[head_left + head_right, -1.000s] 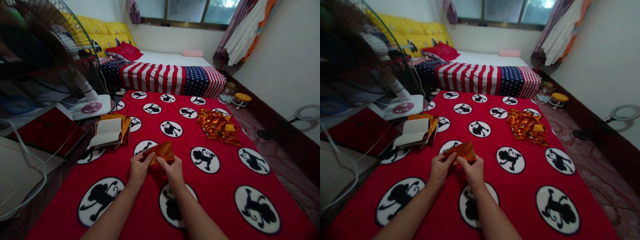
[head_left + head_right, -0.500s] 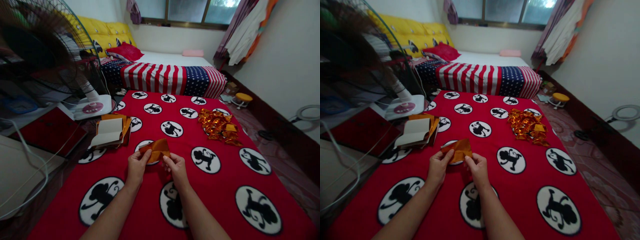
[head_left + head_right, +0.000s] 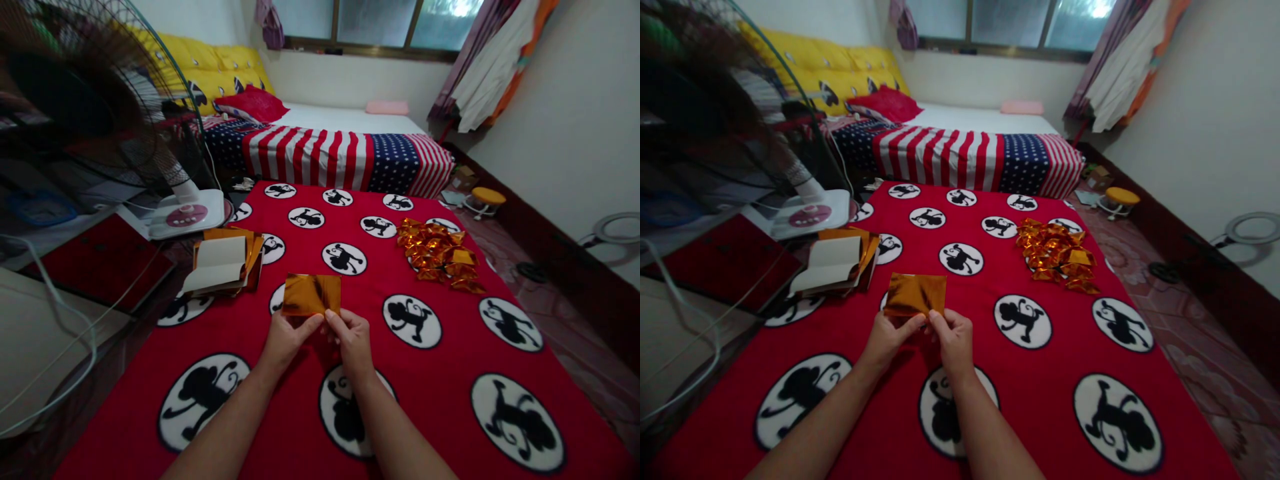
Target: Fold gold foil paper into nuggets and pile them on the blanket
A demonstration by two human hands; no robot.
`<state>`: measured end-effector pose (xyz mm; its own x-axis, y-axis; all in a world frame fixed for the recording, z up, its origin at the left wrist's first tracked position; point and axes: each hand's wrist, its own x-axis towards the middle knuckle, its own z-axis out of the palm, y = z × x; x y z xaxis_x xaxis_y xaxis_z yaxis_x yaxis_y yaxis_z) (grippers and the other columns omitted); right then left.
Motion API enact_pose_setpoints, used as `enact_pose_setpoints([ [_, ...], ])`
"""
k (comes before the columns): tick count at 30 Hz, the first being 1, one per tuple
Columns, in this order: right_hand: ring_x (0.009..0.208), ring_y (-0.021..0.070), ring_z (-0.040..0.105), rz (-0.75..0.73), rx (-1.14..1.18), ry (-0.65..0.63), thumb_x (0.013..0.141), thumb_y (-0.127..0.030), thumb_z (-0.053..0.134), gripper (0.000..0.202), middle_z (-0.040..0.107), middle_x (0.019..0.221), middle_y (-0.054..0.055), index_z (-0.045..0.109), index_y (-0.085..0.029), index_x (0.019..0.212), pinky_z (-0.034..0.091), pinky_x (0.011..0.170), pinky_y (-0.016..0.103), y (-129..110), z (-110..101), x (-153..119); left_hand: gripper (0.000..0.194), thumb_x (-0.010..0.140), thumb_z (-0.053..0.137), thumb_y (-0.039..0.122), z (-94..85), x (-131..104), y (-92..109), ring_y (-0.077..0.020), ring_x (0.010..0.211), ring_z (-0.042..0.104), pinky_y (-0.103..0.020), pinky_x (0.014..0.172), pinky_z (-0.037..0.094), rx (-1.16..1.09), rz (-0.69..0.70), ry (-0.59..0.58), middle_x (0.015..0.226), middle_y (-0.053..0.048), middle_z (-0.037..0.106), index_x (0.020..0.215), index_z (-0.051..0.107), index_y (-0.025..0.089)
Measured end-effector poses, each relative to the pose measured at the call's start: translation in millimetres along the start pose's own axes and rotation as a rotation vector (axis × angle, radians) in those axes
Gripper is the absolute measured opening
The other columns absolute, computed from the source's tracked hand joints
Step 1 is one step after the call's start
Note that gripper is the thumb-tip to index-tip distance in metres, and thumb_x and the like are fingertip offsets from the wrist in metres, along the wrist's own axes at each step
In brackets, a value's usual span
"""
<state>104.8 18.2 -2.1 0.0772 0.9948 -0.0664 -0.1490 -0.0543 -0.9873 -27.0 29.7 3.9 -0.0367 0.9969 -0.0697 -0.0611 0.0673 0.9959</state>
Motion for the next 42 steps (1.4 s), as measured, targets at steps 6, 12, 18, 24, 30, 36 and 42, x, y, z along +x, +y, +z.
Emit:
enact_pose_setpoints([
  [6,0.044,0.0079,0.038,0.004,-0.021,0.001,0.08,-0.045,0.062,0.037,0.048,0.049,-0.004,0.055,-0.017,0.057,0.026,0.042,0.021,0.1,5.7,-3.5,0.026,0.07,0.074,0.032,3.1,1.2,-2.9,-0.0225,0.084,0.071,-0.031,0.081,0.055,0.067,0.093,0.026,0.091,-0.009,0.076,0.088,0.073,0.015],
  [12,0.045,0.0088,0.041,-0.023,-0.035,0.068,0.08,-0.044,0.062,0.033,0.052,0.05,-0.003,0.06,-0.016,0.061,0.028,0.044,0.022,0.9,0.5,-1.8,0.027,0.068,0.076,0.035,-2.5,3.3,-9.4,-0.0184,0.063,0.067,-0.025,0.059,0.052,0.055,-0.001,0.062,0.075,-0.007,0.075,0.081,0.072,0.011],
  [18,0.045,0.0086,0.041,-0.047,-0.015,0.189,0.079,-0.042,0.064,0.032,0.054,0.051,-0.002,0.062,-0.016,0.061,0.028,0.043,0.022,3.9,-13.1,3.6,0.028,0.07,0.075,0.038,-9.4,6.7,-8.0,-0.0078,0.043,0.049,-0.017,0.044,0.037,0.027,-0.035,0.059,0.048,0.002,0.058,0.063,0.066,0.012],
  [24,0.044,0.0069,0.038,-0.079,0.154,0.361,0.077,-0.037,0.066,0.027,0.051,0.051,-0.004,0.06,-0.016,0.061,0.026,0.042,0.02,6.9,-27.8,11.7,0.027,0.071,0.072,0.038,-17.1,10.8,-8.6,-0.0071,0.047,0.05,-0.017,0.047,0.041,-0.242,-0.055,0.183,0.055,0.005,0.056,0.071,0.06,0.015],
  [30,0.046,0.0074,0.039,-0.11,0.151,0.249,0.078,-0.038,0.066,0.03,0.051,0.053,-0.003,0.056,-0.017,0.06,0.026,0.044,0.021,5.8,-23.2,11.8,0.04,0.077,0.063,0.053,-8.0,12.1,1.7,-0.0112,0.057,0.056,-0.018,0.05,0.041,-0.03,0.014,-0.137,0.067,-0.003,0.063,0.079,0.063,0.013],
  [36,0.044,0.0066,0.037,-0.142,0.139,0.256,0.077,-0.038,0.066,0.03,0.05,0.05,-0.004,0.056,-0.016,0.058,0.026,0.043,0.02,6.9,-24.6,19.6,0.044,0.072,0.067,0.056,18.2,32.3,2.8,-0.0084,0.045,0.048,-0.018,0.044,0.034,0.063,-0.082,-0.243,0.055,0.0,0.058,0.071,0.059,0.013],
  [42,0.043,0.0059,0.039,-0.118,0.165,0.167,0.077,-0.042,0.069,0.027,0.052,0.054,-0.005,0.06,-0.016,0.071,0.026,0.04,0.019,7.4,-27.2,28.9,0.04,0.076,0.066,0.05,33.2,41.5,-13.8,-0.0072,0.042,0.043,-0.019,0.043,0.031,0.043,-0.008,-0.124,0.052,0.001,0.056,0.064,0.059,0.013],
])
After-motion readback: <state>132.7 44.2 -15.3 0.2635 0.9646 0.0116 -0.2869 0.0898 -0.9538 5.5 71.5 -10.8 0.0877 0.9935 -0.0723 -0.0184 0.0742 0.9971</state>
